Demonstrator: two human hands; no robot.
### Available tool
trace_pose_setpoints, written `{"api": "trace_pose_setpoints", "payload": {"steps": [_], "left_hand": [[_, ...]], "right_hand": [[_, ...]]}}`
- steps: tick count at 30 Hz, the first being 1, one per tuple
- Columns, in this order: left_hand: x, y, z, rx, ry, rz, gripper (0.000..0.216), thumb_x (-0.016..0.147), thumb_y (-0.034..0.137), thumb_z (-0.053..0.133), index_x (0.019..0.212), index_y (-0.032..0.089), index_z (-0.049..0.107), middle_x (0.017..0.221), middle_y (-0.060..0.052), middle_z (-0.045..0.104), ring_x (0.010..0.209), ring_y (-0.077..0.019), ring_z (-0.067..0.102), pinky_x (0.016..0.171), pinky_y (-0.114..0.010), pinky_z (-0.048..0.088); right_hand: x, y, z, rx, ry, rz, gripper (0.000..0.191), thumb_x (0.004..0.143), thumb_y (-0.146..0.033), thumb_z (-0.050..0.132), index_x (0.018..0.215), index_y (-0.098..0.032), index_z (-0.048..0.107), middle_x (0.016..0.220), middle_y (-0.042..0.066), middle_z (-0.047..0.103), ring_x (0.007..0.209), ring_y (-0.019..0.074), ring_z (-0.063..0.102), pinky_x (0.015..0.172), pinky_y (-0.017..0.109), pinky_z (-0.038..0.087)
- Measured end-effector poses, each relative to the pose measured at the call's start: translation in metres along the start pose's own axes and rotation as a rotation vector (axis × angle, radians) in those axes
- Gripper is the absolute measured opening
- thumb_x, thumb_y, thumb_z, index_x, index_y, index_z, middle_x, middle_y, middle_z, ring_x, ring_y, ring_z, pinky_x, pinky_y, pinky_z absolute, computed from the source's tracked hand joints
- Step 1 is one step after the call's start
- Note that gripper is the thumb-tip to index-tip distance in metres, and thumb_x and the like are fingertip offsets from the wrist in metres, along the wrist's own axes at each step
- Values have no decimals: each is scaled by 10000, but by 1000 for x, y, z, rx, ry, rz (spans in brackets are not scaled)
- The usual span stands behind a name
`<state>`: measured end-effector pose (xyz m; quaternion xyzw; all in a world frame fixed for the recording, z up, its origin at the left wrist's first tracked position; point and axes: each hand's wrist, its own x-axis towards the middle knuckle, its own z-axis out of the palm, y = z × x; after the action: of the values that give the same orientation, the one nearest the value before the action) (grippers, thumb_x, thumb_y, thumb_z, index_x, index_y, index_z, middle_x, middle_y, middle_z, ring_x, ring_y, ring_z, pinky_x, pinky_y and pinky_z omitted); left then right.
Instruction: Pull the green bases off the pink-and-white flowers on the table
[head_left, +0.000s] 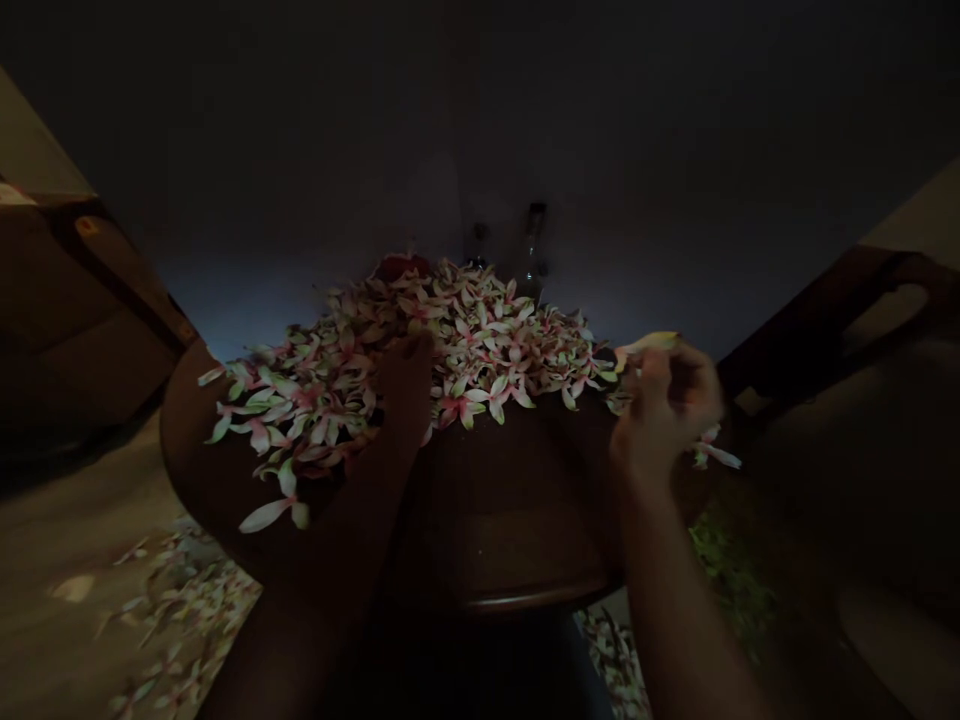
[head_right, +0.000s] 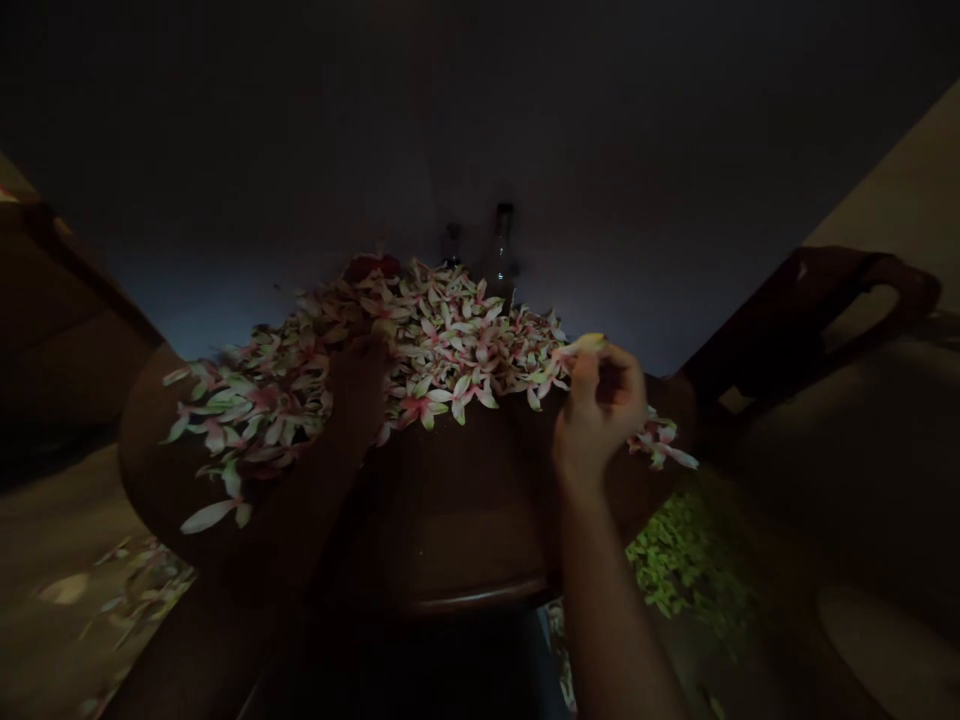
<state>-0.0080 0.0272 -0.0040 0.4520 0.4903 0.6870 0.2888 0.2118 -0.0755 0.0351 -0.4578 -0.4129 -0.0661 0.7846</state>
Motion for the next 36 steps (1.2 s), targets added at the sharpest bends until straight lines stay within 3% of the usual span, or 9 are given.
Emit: {"api": "trace_pose_setpoints", "payload": {"steps": [6, 11, 15, 18, 20, 25, 28, 31, 36], "left_hand": [[-11, 10, 4, 19, -103, 66, 261, 810, 412, 624, 858, 180, 731, 783, -14, 692, 754, -151, 647, 663, -227, 510], [-15, 16, 1, 131, -139, 148, 242, 829, 409, 618, 780, 188, 705, 708, 5, 653, 711, -148, 610, 665, -235, 480], [-14, 16, -1, 187, -188, 213, 258, 854, 415, 588, 816, 194, 716, 742, 9, 673, 741, -151, 625, 711, -240, 478], [-14, 16, 1, 198, -209, 225, 261, 853, 410, 586, 873, 196, 734, 803, 1, 709, 802, -165, 656, 745, -242, 492], [-15, 18, 2, 172, -224, 215, 268, 841, 407, 600, 926, 192, 736, 882, -16, 735, 857, -177, 675, 769, -245, 508], [-20, 25, 5, 134, -242, 233, 258, 808, 374, 650, 953, 179, 735, 956, -43, 752, 890, -178, 692, 804, -253, 528], [-20, 26, 3, 181, -319, 281, 240, 818, 330, 640, 964, 175, 749, 960, -45, 759, 879, -176, 695, 826, -266, 525], [-20, 24, 2, 245, -377, 310, 244, 820, 294, 634, 988, 170, 761, 982, -51, 763, 901, -183, 697, 861, -284, 518], [-23, 26, 4, 321, -488, 303, 202, 805, 266, 648, 945, 197, 775, 987, -26, 768, 956, -193, 694, 915, -292, 504]], "right_hand": [[54, 38, -95, -723, -172, -86, 257, 834, -441, 618, 880, -195, 674, 764, 56, 660, 703, 206, 609, 678, 355, 468], [75, 71, -111, -991, -382, -37, 284, 837, -457, 572, 833, -199, 691, 693, 75, 641, 716, 254, 565, 736, 455, 440], [61, 59, -92, -975, -316, -130, 299, 857, -462, 575, 883, -183, 679, 894, 154, 692, 984, 351, 536, 864, 546, 389], [45, 37, -62, -787, -292, -193, 276, 893, -424, 556, 941, -174, 663, 950, 147, 691, 993, 300, 545, 893, 472, 401], [33, 21, -33, -577, -392, -167, 258, 906, -425, 554, 943, -189, 651, 916, 99, 688, 896, 238, 580, 853, 401, 426], [-7, 6, 57, 27, -815, 68, 263, 890, -499, 585, 954, -246, 622, 833, 6, 647, 733, 154, 579, 697, 283, 438], [-33, 18, 91, 203, -872, 211, 326, 865, -561, 577, 891, -238, 611, 770, -7, 598, 695, 143, 539, 646, 265, 419], [-49, 31, 97, 273, -846, 284, 375, 844, -592, 580, 811, -220, 603, 693, -21, 534, 656, 132, 486, 610, 255, 388], [-47, 39, 82, 309, -880, 397, 420, 804, -632, 614, 750, -216, 598, 592, -46, 463, 540, 111, 401, 522, 255, 331]]}}
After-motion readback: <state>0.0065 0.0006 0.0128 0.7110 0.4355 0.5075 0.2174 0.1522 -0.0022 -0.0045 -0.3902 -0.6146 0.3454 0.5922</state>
